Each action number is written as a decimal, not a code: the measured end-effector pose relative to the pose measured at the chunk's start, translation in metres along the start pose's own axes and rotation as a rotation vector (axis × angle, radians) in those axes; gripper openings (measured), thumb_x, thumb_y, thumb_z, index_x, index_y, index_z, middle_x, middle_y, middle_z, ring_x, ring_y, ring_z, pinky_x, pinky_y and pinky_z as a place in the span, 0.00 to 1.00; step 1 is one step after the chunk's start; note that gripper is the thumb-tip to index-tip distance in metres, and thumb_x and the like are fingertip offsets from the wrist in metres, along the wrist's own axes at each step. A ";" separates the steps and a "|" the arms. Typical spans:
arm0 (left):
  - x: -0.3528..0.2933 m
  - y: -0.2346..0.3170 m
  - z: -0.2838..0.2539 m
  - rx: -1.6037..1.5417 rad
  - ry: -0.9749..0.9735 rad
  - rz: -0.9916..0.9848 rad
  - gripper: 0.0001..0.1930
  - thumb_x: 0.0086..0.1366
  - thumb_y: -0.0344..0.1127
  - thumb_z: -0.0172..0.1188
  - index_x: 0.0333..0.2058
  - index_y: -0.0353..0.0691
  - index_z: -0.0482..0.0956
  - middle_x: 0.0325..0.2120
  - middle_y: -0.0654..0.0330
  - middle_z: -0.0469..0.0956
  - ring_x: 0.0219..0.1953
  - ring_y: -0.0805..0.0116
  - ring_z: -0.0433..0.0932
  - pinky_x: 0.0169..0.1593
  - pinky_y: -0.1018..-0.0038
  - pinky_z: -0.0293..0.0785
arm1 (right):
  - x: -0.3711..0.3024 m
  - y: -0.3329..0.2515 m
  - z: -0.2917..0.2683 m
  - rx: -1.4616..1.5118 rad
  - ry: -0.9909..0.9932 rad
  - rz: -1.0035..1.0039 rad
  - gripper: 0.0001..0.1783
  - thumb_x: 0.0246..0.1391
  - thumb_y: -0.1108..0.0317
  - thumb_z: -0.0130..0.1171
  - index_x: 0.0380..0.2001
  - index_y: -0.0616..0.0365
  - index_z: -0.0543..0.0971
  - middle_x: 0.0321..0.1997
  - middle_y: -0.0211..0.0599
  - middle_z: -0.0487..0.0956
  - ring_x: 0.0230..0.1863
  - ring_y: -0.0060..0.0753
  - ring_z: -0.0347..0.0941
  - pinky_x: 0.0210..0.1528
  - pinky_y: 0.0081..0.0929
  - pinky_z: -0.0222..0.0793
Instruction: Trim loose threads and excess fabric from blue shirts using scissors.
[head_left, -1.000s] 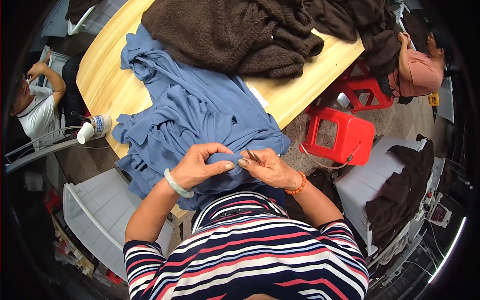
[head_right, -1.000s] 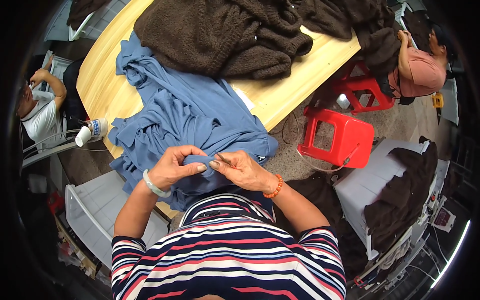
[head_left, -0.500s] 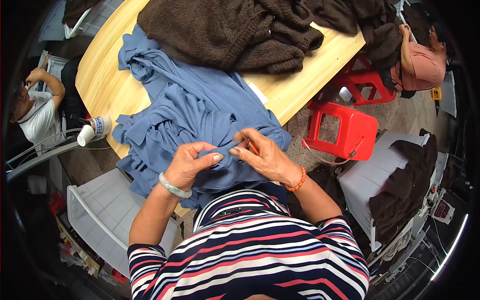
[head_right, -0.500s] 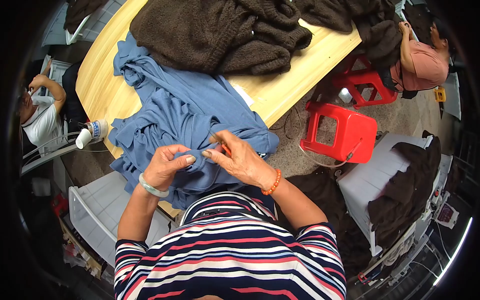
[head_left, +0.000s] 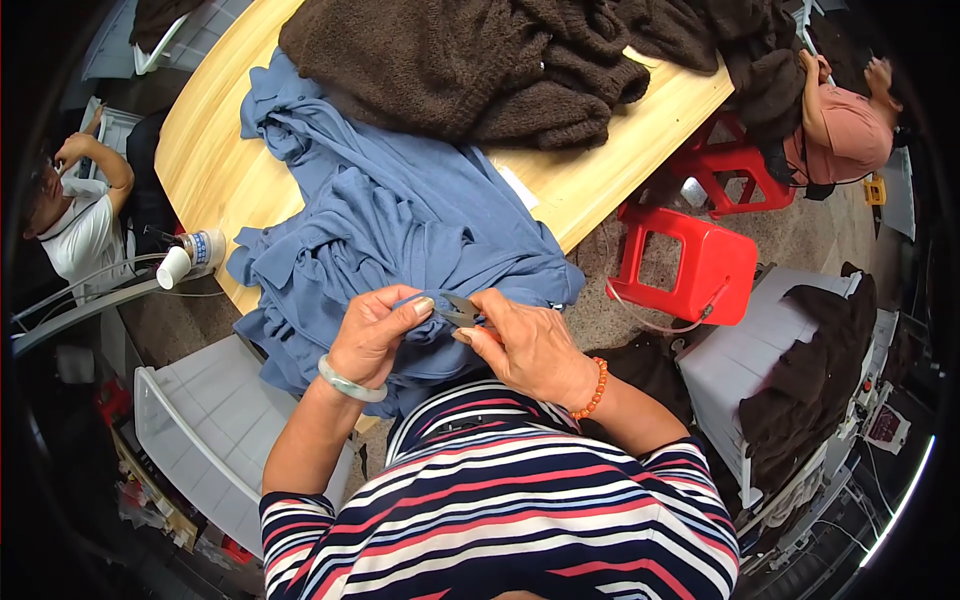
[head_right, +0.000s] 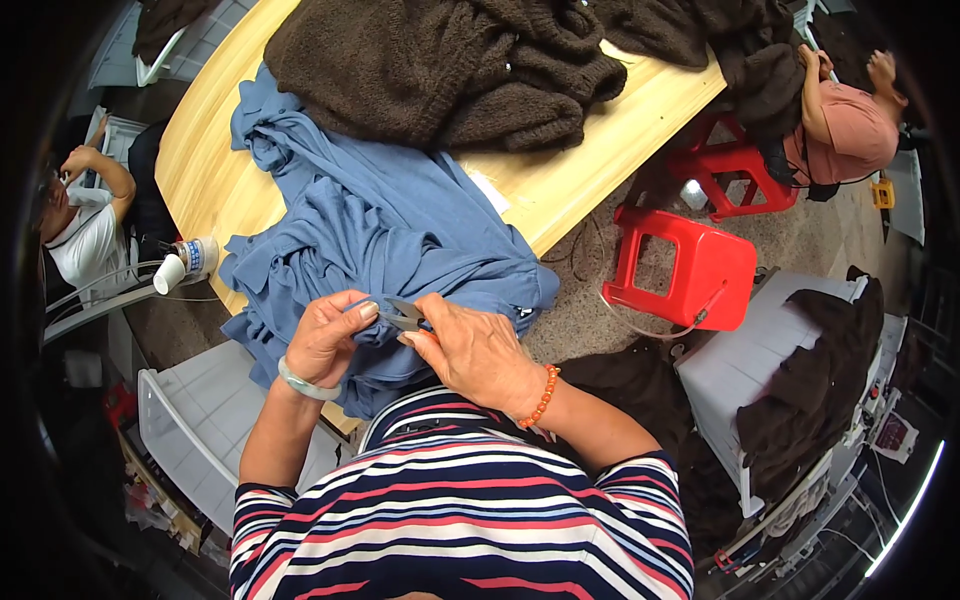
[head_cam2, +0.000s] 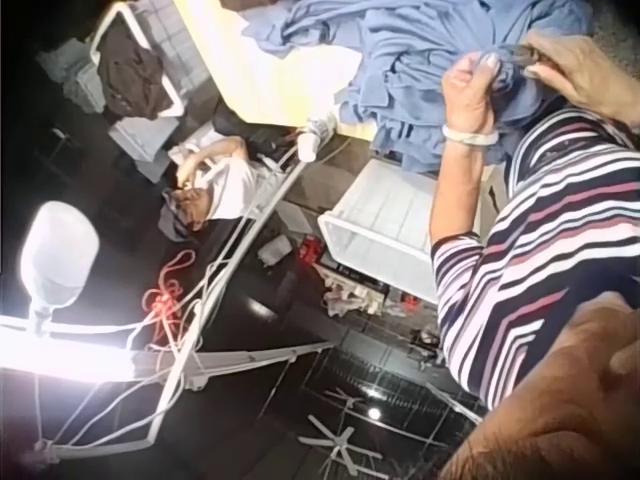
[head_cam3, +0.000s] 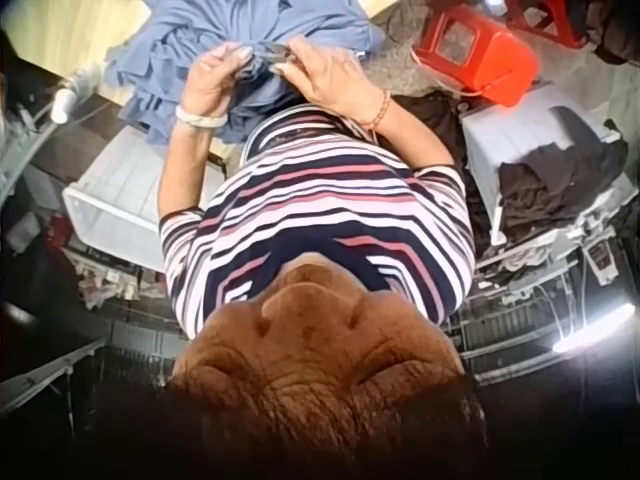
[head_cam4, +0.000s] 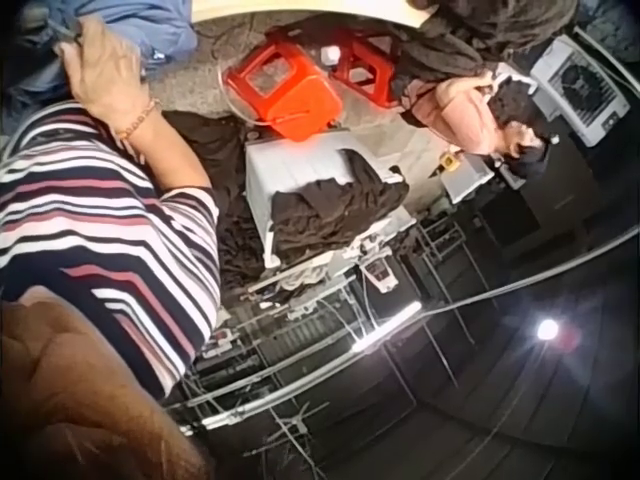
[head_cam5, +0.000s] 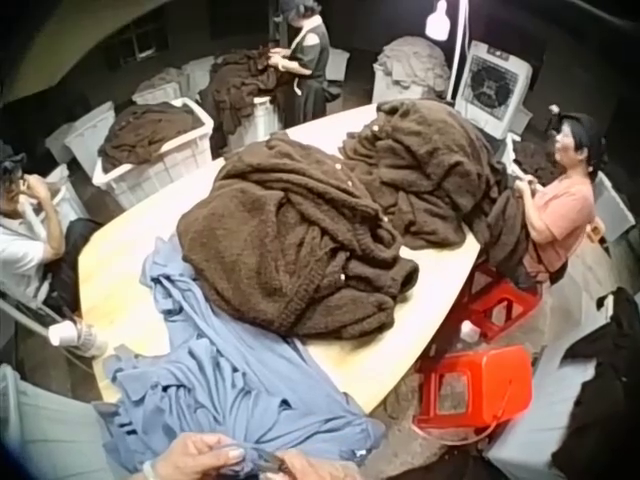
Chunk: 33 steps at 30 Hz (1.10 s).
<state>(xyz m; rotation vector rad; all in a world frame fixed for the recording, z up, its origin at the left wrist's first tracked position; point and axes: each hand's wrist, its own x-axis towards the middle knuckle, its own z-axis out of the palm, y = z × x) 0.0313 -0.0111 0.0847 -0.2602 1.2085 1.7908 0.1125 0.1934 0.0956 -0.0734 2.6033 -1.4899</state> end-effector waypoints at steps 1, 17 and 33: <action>0.000 -0.001 0.000 0.000 0.000 0.000 0.09 0.63 0.31 0.62 0.40 0.32 0.78 0.34 0.62 0.81 0.35 0.80 0.77 0.43 0.84 0.72 | 0.001 0.000 -0.001 -0.002 -0.029 0.019 0.13 0.58 0.62 0.57 0.38 0.58 0.68 0.25 0.42 0.77 0.26 0.50 0.76 0.26 0.42 0.69; 0.002 -0.001 0.001 -0.041 0.026 -0.004 0.08 0.63 0.29 0.60 0.39 0.32 0.77 0.33 0.62 0.80 0.35 0.80 0.77 0.43 0.83 0.72 | 0.003 0.007 -0.004 0.050 0.022 0.029 0.11 0.59 0.60 0.55 0.35 0.56 0.69 0.18 0.42 0.74 0.21 0.50 0.74 0.23 0.44 0.66; 0.007 -0.003 0.005 0.119 0.000 0.042 0.08 0.63 0.30 0.62 0.39 0.33 0.79 0.33 0.65 0.80 0.34 0.83 0.75 0.41 0.86 0.70 | 0.015 0.024 0.011 0.615 -0.027 0.253 0.11 0.54 0.70 0.65 0.36 0.63 0.74 0.26 0.18 0.68 0.29 0.08 0.59 0.30 0.12 0.57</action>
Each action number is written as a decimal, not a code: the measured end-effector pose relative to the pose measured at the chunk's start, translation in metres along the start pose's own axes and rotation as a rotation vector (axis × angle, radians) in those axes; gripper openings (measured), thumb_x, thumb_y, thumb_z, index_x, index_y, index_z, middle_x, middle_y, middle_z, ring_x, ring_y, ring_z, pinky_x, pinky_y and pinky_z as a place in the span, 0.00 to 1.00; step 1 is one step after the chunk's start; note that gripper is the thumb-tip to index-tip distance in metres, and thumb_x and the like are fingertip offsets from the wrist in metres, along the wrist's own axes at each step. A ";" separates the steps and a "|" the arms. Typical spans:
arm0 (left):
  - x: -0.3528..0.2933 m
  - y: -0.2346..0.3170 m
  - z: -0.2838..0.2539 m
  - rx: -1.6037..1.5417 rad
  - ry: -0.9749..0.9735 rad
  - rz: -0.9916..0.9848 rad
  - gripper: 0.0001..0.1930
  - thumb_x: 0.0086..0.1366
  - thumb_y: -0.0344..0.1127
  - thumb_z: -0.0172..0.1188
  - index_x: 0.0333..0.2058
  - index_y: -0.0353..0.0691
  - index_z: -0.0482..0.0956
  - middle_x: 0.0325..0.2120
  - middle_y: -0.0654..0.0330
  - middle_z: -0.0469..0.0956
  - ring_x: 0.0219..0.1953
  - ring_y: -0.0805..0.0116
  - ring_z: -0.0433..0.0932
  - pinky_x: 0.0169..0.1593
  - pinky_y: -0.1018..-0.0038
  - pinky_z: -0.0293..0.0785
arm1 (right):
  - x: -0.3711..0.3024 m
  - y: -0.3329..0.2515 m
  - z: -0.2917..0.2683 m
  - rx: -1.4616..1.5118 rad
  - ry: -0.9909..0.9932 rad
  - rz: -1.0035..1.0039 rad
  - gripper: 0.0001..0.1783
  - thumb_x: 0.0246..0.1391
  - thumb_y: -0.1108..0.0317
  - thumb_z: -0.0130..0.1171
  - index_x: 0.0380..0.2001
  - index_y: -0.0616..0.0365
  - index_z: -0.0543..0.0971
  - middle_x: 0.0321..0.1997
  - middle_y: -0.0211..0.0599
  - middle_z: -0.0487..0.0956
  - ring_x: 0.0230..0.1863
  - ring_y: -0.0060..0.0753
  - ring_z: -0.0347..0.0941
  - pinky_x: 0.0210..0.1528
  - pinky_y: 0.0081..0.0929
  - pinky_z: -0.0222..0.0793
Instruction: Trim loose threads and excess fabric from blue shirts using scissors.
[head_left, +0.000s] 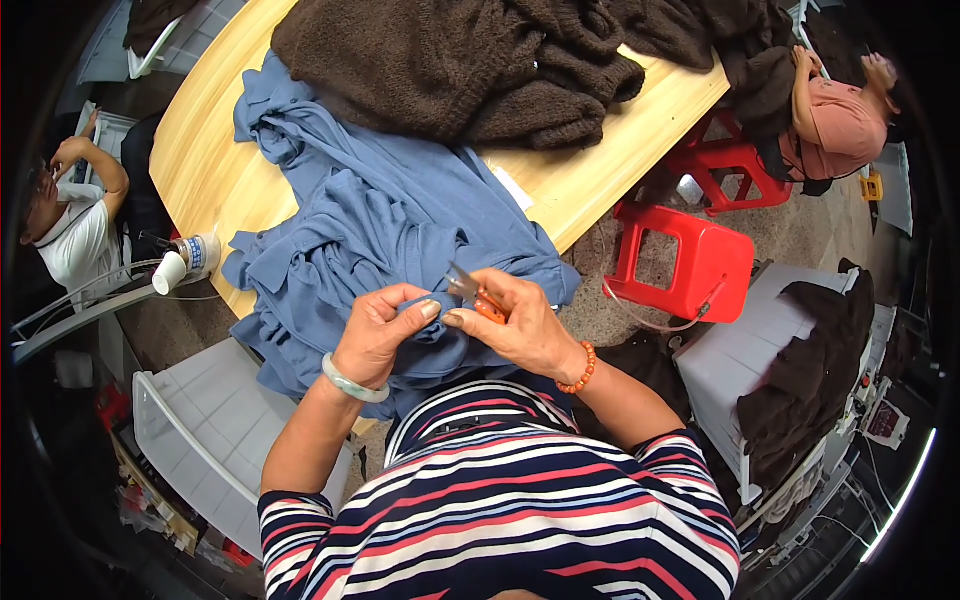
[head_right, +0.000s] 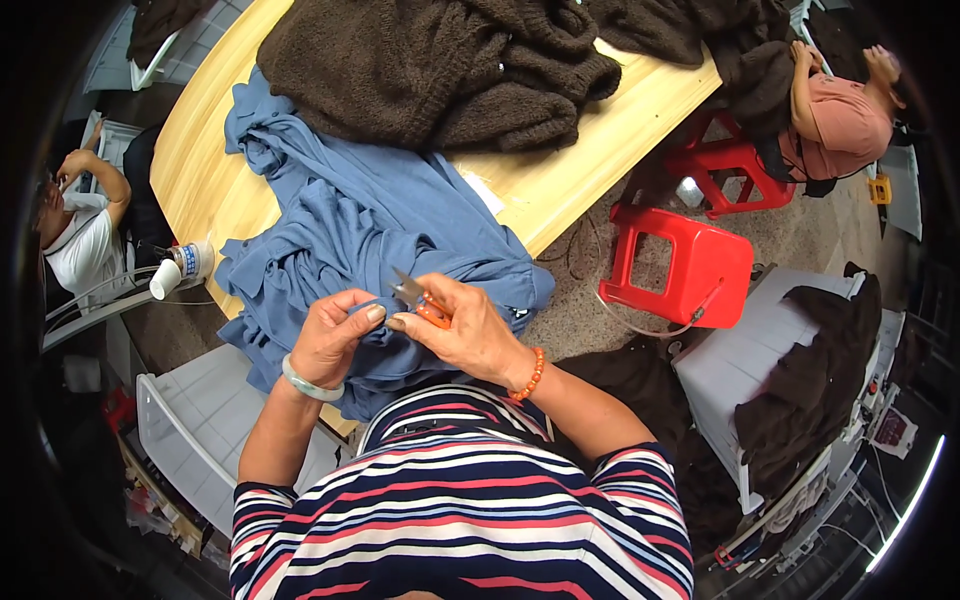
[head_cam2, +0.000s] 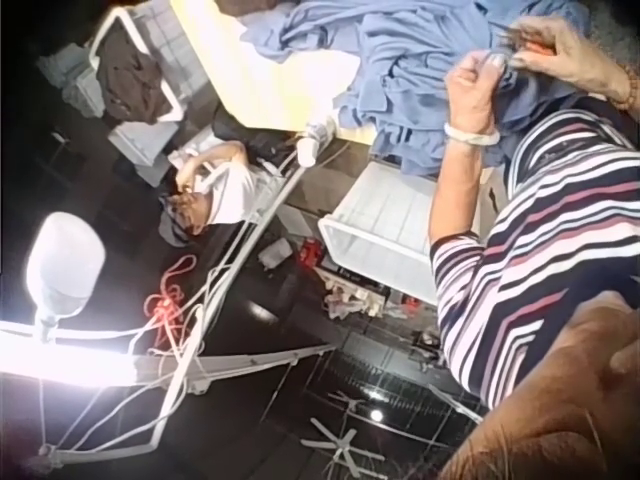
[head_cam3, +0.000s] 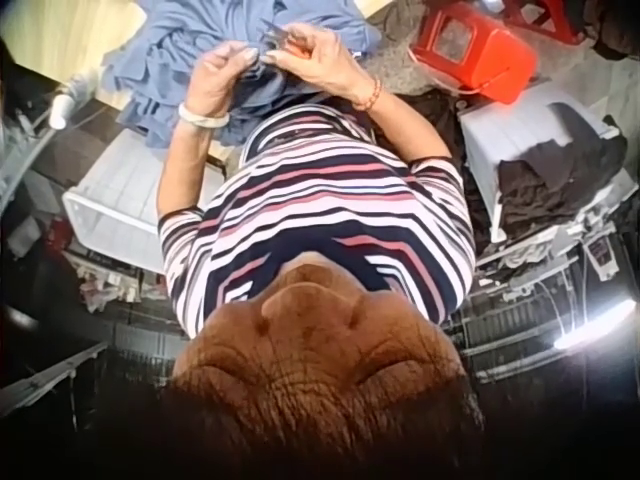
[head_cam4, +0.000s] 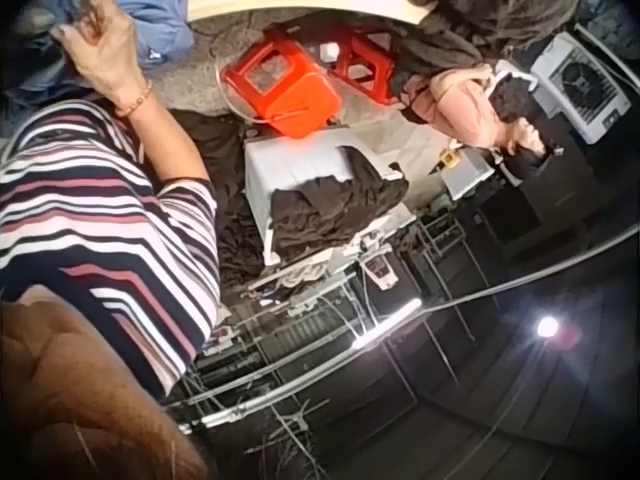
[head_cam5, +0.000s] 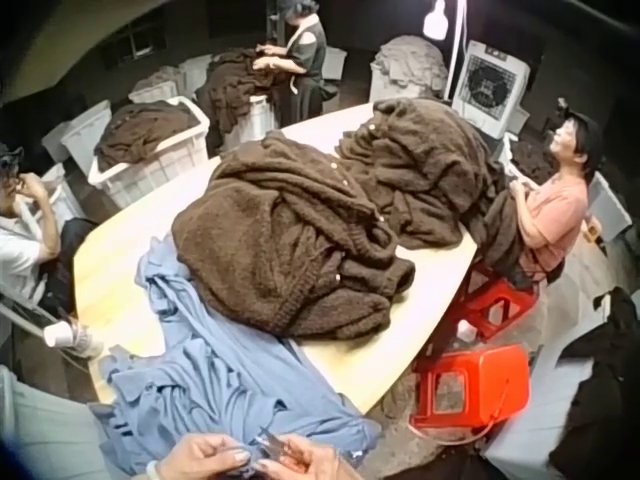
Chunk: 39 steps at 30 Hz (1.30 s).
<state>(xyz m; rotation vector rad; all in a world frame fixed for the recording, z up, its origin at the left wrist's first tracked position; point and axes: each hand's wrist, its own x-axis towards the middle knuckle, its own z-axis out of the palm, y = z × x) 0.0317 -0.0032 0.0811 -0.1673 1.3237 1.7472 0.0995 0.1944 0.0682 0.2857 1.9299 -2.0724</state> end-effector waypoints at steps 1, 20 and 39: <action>0.001 0.003 0.000 0.001 -0.001 -0.001 0.08 0.63 0.30 0.62 0.39 0.33 0.79 0.33 0.65 0.80 0.34 0.83 0.75 0.41 0.86 0.70 | 0.002 0.003 -0.002 0.001 0.002 0.000 0.11 0.54 0.70 0.65 0.36 0.63 0.74 0.26 0.18 0.68 0.29 0.08 0.59 0.30 0.12 0.57; 0.006 0.028 -0.027 0.198 0.038 -0.081 0.08 0.60 0.31 0.64 0.36 0.34 0.80 0.27 0.67 0.79 0.27 0.82 0.73 0.33 0.85 0.68 | 0.004 -0.011 -0.012 -0.567 0.231 -0.218 0.18 0.53 0.63 0.64 0.42 0.62 0.73 0.26 0.41 0.76 0.27 0.41 0.76 0.30 0.30 0.70; 0.007 0.019 -0.019 0.023 0.053 -0.046 0.10 0.64 0.33 0.61 0.40 0.31 0.80 0.29 0.65 0.79 0.29 0.81 0.74 0.35 0.84 0.71 | 0.009 -0.008 0.004 -0.658 0.052 -0.264 0.13 0.58 0.59 0.59 0.33 0.56 0.69 0.15 0.42 0.72 0.18 0.48 0.73 0.21 0.40 0.65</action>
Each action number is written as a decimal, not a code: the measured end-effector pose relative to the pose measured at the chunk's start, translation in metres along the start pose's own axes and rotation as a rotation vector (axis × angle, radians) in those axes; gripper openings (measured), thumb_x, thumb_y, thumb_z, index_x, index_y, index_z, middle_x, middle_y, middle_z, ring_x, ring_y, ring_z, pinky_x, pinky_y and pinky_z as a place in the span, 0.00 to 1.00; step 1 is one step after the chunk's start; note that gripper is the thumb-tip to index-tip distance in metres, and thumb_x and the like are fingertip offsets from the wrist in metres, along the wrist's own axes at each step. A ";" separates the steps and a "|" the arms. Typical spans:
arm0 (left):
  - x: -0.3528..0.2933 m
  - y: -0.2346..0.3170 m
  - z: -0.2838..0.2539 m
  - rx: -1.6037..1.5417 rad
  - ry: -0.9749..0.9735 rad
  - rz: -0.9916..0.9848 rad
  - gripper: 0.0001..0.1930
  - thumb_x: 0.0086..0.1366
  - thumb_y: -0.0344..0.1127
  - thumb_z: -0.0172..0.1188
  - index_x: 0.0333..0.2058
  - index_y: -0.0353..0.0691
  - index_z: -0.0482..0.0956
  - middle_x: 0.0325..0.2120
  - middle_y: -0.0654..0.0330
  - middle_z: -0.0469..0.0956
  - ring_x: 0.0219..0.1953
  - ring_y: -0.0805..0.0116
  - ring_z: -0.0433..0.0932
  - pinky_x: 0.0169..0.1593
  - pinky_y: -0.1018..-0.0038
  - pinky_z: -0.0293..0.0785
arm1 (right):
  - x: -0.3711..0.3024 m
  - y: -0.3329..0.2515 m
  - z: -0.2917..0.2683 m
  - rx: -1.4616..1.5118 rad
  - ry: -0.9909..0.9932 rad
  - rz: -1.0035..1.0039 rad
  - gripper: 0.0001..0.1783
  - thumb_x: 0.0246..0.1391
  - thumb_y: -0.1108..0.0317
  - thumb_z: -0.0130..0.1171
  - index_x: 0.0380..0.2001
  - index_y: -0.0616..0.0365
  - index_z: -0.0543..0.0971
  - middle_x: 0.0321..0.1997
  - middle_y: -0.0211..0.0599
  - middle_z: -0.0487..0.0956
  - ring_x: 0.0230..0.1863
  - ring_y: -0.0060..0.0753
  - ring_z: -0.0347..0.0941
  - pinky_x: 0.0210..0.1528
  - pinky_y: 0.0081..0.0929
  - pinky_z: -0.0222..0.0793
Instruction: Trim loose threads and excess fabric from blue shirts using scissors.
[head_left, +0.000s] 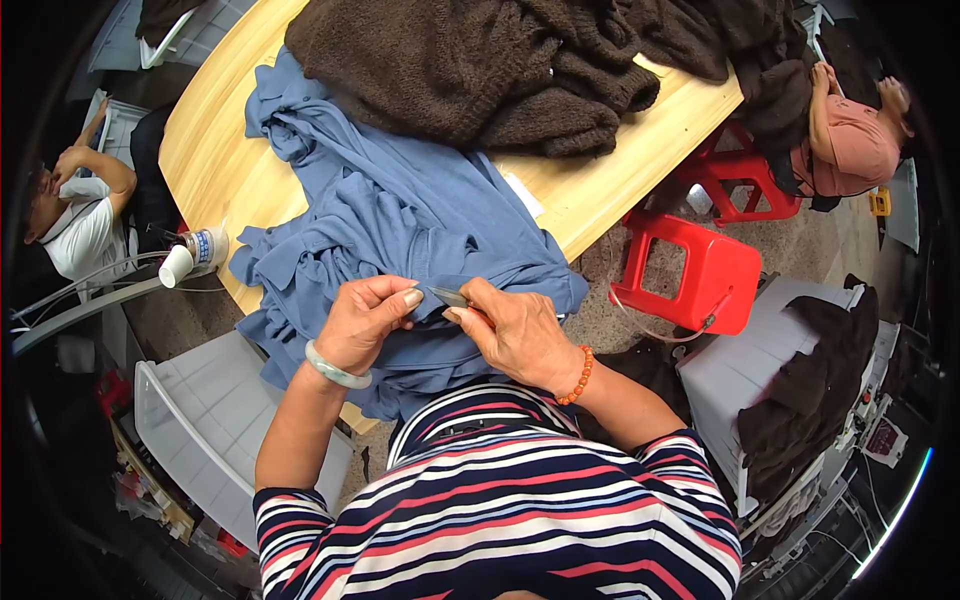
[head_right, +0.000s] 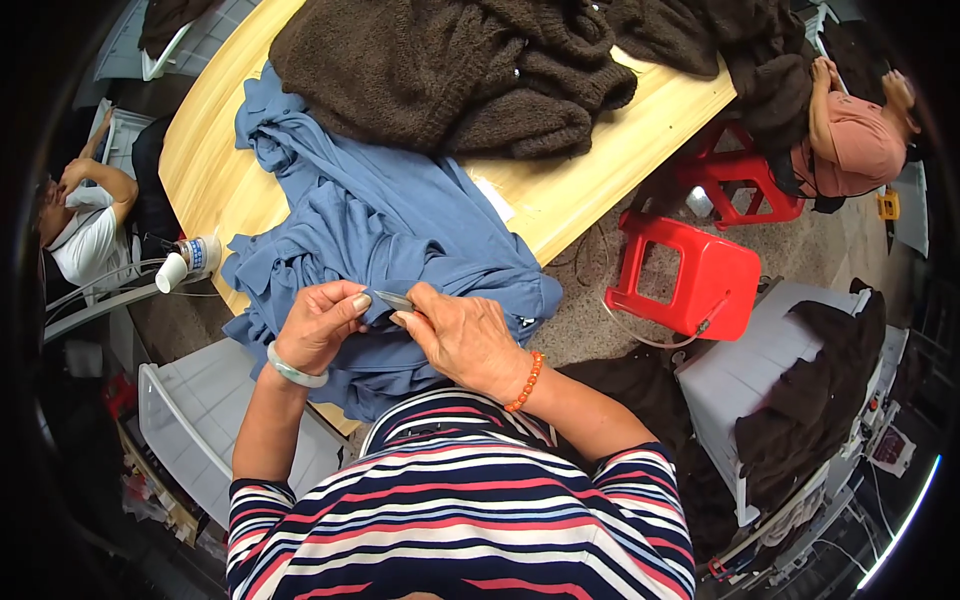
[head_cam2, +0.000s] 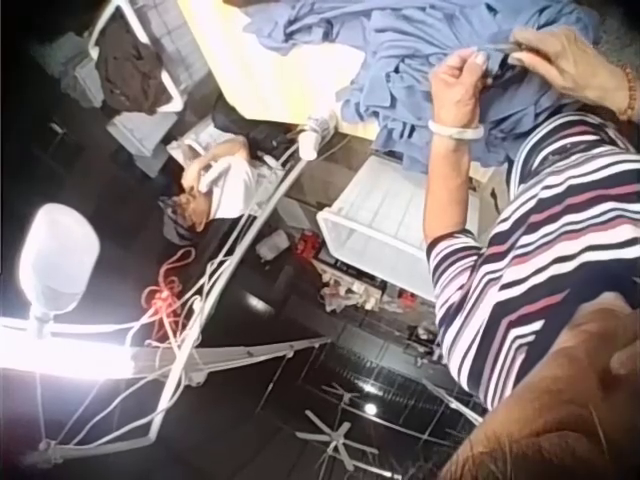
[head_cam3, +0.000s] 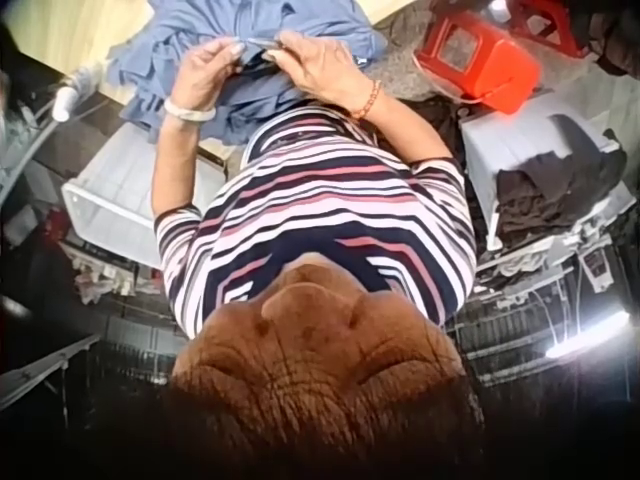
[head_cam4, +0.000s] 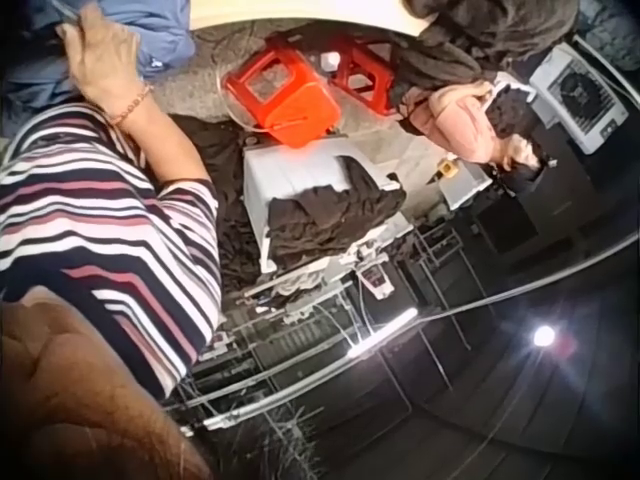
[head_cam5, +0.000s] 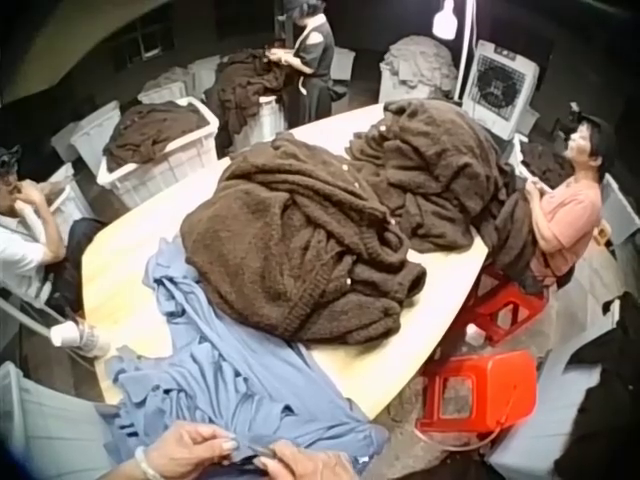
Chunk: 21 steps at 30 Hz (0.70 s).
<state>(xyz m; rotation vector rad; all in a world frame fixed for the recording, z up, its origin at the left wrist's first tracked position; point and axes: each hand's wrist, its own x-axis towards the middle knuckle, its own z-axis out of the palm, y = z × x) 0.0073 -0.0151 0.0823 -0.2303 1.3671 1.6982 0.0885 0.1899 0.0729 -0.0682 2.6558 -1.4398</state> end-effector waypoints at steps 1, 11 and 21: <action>0.000 0.000 0.000 0.001 0.011 0.002 0.10 0.64 0.33 0.61 0.40 0.32 0.80 0.29 0.66 0.79 0.29 0.81 0.74 0.35 0.84 0.71 | 0.000 0.000 -0.001 0.001 0.000 0.000 0.13 0.58 0.59 0.59 0.33 0.56 0.69 0.15 0.42 0.72 0.18 0.48 0.73 0.21 0.40 0.65; 0.000 -0.001 0.003 0.037 0.030 0.008 0.10 0.64 0.33 0.61 0.39 0.32 0.81 0.28 0.66 0.79 0.28 0.81 0.73 0.34 0.84 0.69 | -0.001 0.000 -0.005 -0.029 -0.028 0.009 0.14 0.55 0.59 0.62 0.34 0.58 0.72 0.18 0.42 0.74 0.19 0.45 0.74 0.21 0.37 0.66; 0.009 0.006 0.012 0.402 -0.030 0.151 0.08 0.63 0.32 0.60 0.36 0.33 0.81 0.28 0.67 0.77 0.30 0.81 0.71 0.35 0.82 0.67 | 0.012 0.024 0.007 0.562 -0.048 0.158 0.11 0.54 0.68 0.64 0.36 0.62 0.74 0.22 0.22 0.68 0.24 0.11 0.59 0.25 0.17 0.56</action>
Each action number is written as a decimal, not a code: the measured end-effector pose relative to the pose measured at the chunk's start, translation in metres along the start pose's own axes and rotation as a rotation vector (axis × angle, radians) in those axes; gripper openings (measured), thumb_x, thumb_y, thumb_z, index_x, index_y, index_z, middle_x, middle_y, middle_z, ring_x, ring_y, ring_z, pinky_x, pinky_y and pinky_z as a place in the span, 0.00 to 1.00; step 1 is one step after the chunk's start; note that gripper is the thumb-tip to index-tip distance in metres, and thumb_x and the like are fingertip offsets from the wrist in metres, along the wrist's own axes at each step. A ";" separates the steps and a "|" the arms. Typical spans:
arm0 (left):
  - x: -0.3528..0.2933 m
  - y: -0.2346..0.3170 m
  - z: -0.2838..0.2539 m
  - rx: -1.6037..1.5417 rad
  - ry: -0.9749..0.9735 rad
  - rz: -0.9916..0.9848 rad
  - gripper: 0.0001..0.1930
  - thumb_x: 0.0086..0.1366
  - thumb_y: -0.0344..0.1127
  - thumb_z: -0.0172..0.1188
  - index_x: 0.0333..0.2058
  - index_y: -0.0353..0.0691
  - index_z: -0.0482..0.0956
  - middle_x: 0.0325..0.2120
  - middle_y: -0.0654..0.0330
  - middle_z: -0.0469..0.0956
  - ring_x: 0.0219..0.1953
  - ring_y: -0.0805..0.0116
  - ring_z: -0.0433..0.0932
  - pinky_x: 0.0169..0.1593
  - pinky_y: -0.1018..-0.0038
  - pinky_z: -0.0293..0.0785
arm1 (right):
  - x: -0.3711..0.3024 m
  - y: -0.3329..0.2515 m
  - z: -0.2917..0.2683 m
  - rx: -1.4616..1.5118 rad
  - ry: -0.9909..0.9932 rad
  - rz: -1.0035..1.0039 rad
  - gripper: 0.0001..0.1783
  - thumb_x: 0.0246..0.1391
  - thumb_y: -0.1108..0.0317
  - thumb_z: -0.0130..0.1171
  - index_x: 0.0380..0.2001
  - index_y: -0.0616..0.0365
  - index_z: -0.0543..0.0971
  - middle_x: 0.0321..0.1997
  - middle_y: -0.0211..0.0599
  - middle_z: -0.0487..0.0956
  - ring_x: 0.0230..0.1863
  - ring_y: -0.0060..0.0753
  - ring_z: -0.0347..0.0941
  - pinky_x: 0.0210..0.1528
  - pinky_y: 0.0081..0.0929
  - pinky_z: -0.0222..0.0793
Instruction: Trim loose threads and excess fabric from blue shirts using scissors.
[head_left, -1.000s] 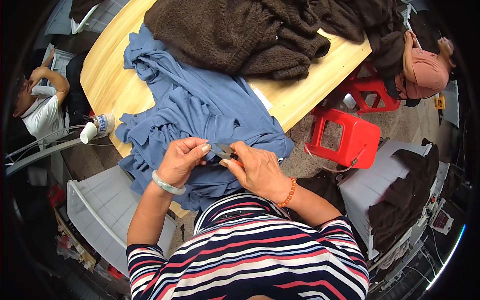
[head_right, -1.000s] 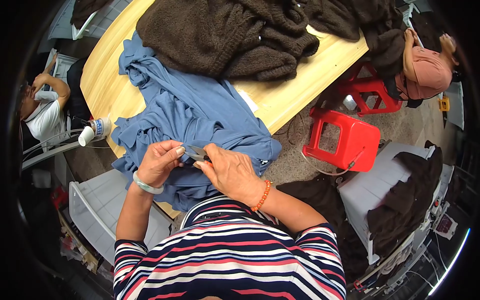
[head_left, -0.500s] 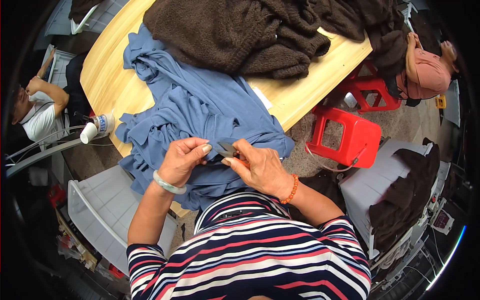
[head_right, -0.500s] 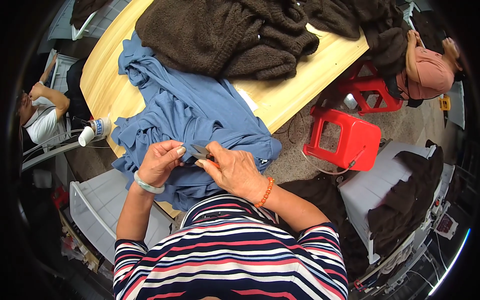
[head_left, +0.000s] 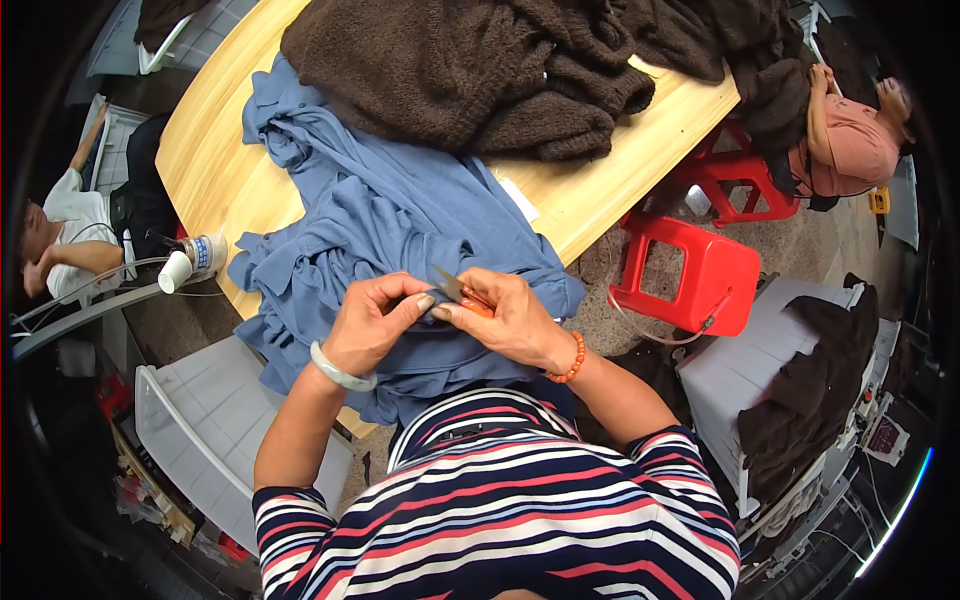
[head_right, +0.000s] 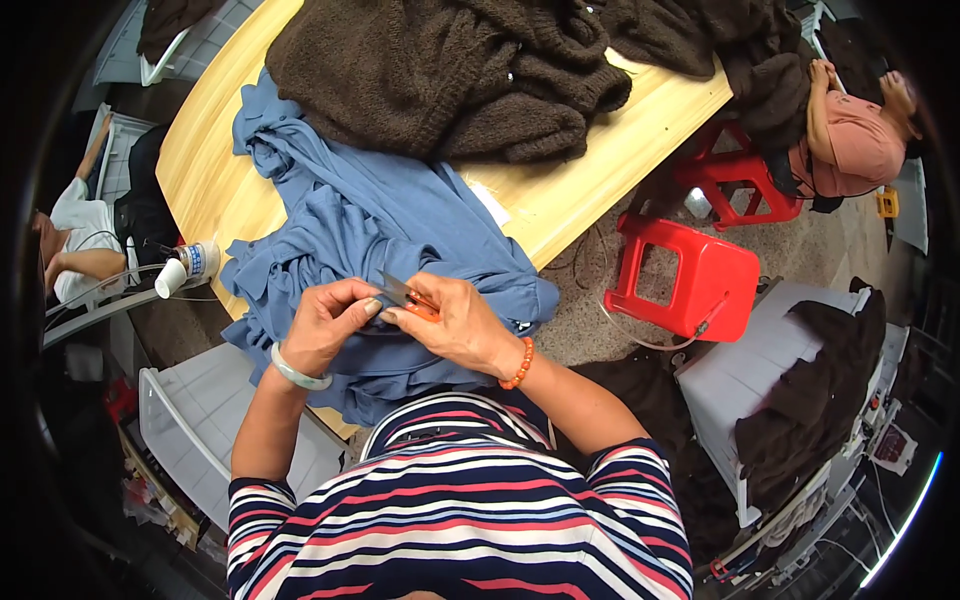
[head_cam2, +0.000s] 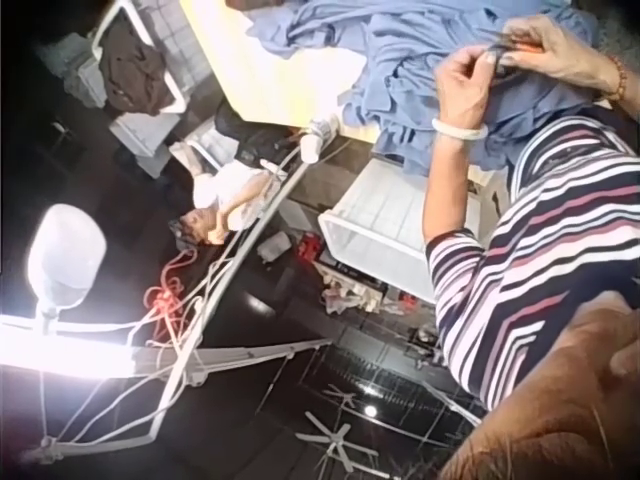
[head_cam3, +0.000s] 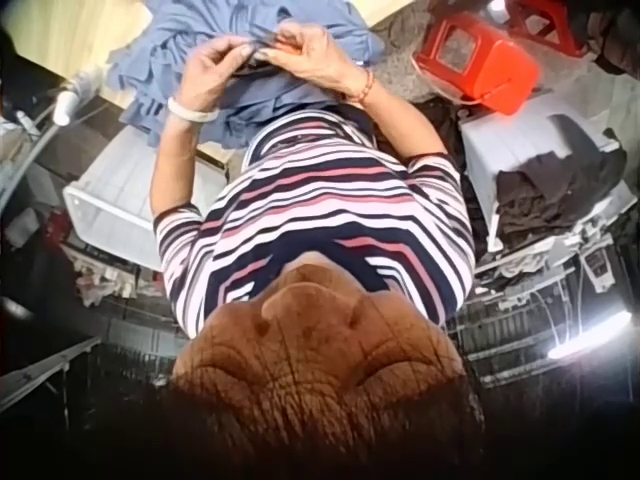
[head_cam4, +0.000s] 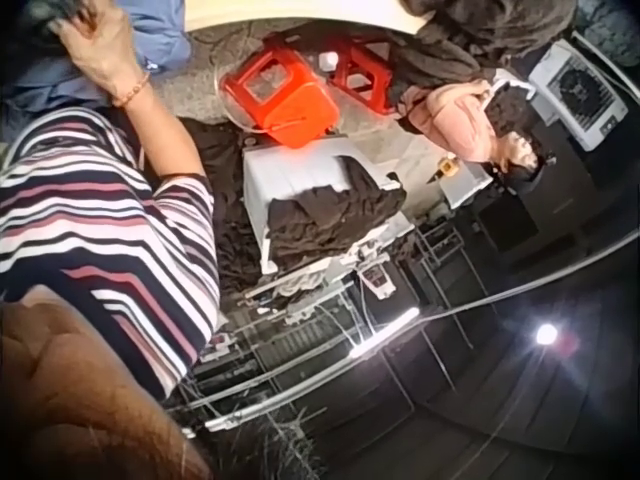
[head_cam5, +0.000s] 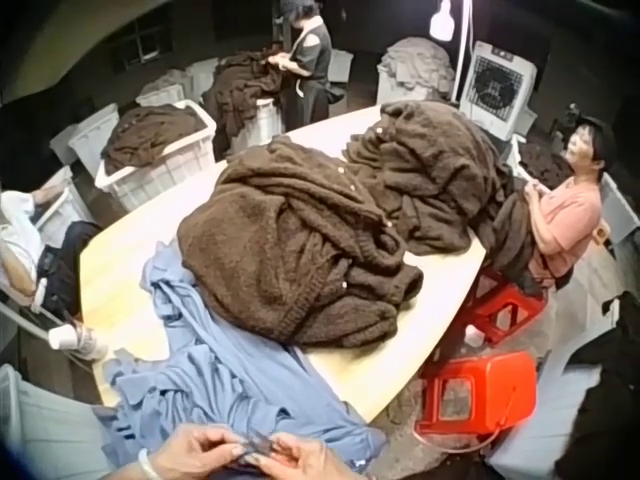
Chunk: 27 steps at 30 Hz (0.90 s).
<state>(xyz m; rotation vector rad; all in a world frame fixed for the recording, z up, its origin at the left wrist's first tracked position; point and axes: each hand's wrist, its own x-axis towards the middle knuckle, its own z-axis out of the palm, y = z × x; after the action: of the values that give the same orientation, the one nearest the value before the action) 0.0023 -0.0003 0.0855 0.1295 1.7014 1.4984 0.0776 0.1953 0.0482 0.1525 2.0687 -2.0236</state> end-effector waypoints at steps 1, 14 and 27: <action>0.002 0.002 -0.002 0.167 -0.003 0.075 0.08 0.62 0.32 0.60 0.35 0.32 0.80 0.29 0.66 0.77 0.32 0.78 0.71 0.37 0.81 0.67 | 0.001 0.003 -0.002 0.029 -0.062 0.037 0.11 0.54 0.68 0.64 0.34 0.62 0.74 0.23 0.20 0.67 0.25 0.11 0.58 0.25 0.15 0.55; 0.022 0.002 -0.031 -0.003 -0.117 -0.123 0.07 0.61 0.33 0.63 0.32 0.34 0.80 0.27 0.71 0.74 0.28 0.83 0.67 0.33 0.84 0.62 | 0.007 0.011 -0.028 -0.090 0.152 0.087 0.13 0.56 0.64 0.63 0.27 0.60 0.73 0.19 0.22 0.61 0.22 0.15 0.53 0.24 0.20 0.52; 0.018 -0.008 -0.031 -0.181 0.043 -0.119 0.08 0.63 0.33 0.62 0.36 0.34 0.81 0.25 0.69 0.76 0.26 0.84 0.69 0.32 0.86 0.64 | 0.003 -0.024 0.011 -0.577 0.137 -0.265 0.18 0.55 0.62 0.62 0.41 0.62 0.72 0.27 0.43 0.78 0.26 0.45 0.77 0.28 0.36 0.71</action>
<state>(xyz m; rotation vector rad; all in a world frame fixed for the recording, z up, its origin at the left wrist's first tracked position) -0.0251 -0.0158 0.0675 -0.0990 1.5699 1.5668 0.0697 0.1833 0.0704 -0.0965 2.7882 -1.4783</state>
